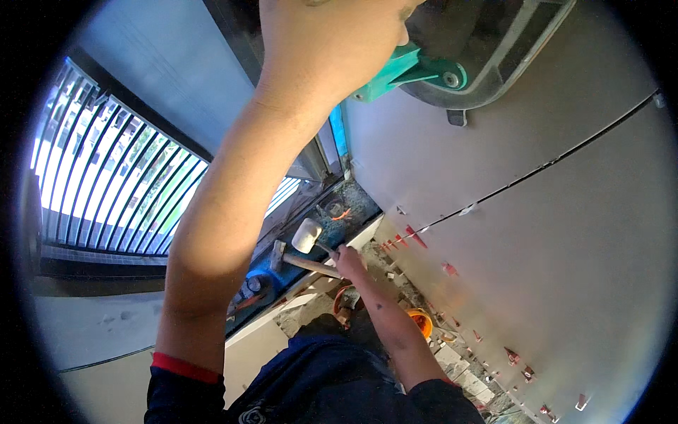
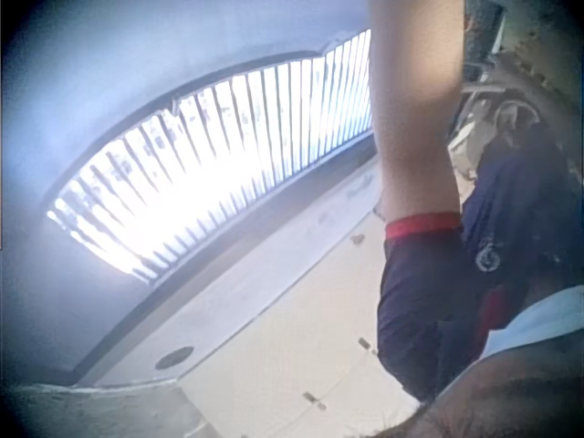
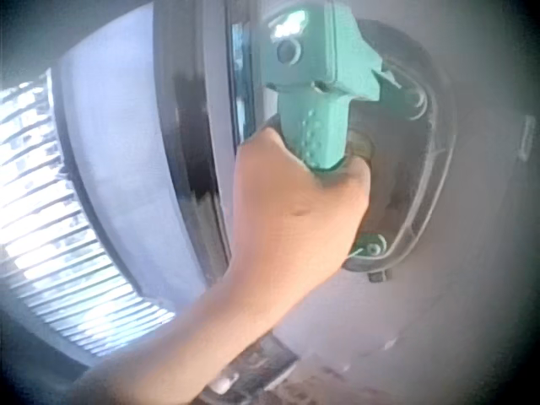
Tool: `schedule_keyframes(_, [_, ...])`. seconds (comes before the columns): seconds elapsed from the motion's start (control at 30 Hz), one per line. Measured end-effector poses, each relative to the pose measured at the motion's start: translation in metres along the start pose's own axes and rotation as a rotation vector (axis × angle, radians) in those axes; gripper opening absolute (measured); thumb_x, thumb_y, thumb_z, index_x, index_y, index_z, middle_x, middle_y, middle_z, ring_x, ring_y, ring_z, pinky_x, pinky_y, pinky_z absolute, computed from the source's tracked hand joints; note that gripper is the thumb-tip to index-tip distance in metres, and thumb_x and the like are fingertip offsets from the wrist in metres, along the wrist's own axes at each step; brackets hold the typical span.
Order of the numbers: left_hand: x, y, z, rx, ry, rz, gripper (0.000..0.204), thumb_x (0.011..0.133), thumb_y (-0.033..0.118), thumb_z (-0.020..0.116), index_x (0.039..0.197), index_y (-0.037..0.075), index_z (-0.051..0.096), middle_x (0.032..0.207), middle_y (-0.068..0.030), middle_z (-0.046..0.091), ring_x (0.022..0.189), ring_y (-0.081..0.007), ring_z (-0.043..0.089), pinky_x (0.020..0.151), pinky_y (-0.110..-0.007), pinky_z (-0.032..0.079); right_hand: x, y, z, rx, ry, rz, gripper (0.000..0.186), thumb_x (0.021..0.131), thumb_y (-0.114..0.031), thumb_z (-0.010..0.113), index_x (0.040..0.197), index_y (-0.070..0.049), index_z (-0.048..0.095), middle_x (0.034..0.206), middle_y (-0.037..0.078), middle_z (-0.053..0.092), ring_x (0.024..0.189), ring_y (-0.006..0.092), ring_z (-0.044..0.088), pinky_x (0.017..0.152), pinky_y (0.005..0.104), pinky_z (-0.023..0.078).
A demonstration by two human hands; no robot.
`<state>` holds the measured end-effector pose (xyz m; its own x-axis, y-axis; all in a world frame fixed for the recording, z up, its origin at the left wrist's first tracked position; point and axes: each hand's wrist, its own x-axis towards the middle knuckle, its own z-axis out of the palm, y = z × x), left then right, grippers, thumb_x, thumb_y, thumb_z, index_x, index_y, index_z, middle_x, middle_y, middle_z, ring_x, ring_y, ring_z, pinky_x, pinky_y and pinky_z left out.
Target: The person installs a large wall tile by applying adhesive to a board, lifting the tile into place with a suction tool, tapping it with a mallet, and inserting plastic spacers.
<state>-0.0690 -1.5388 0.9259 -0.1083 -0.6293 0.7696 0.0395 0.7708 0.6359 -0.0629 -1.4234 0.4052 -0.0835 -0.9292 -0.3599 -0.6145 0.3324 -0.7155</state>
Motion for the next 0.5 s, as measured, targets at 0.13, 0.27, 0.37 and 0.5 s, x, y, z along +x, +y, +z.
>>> schedule_keyframes(0.13, [-0.003,-0.006,-0.006,0.026,0.048,0.067,0.02,0.075,0.01,0.064,0.084,-0.008,0.062,0.067,-0.0191,0.064,0.064,-0.0285,0.065,0.061,-0.037,0.049,-0.011,-0.003,-0.065,1.176,0.171,0.105,0.03,0.095,-0.03,0.054,0.093,0.0,0.062,0.089,0.016,0.067,0.083,0.027,0.067,0.073,0.0372,0.054])
schedule_keyframes(0.27, [0.008,0.01,-0.007,-0.048,-0.1,-0.335,0.012,0.074,0.009,0.063,0.079,-0.002,0.061,0.067,-0.0114,0.064,0.057,-0.0225,0.061,0.057,-0.032,0.047,-0.022,-0.034,-0.132,1.975,0.475,0.133,0.019,0.093,-0.019,0.056,0.095,-0.001,0.061,0.084,0.013,0.066,0.076,0.0227,0.066,0.068,0.0335,0.056])
schedule_keyframes(0.37, [0.002,-0.017,-0.001,-0.152,-0.138,-0.215,0.01,0.067,0.005,0.062,0.061,0.001,0.055,0.053,-0.0038,0.057,0.045,-0.0116,0.053,0.048,-0.026,0.042,-0.016,-0.034,-0.148,1.953,0.555,0.091,0.018,0.093,-0.018,0.057,0.097,-0.001,0.06,0.082,0.013,0.066,0.071,0.0234,0.065,0.063,0.0333,0.056])
schedule_keyframes(0.5, [0.003,-0.015,0.005,-0.211,-0.133,-0.193,0.014,0.067,0.003,0.061,0.056,0.002,0.051,0.05,-0.0013,0.052,0.043,-0.0103,0.047,0.046,-0.027,0.037,-0.002,-0.03,-0.15,1.866,0.633,0.201,0.016,0.092,-0.017,0.055,0.096,-0.001,0.058,0.081,0.013,0.065,0.064,0.0227,0.064,0.058,0.0319,0.055])
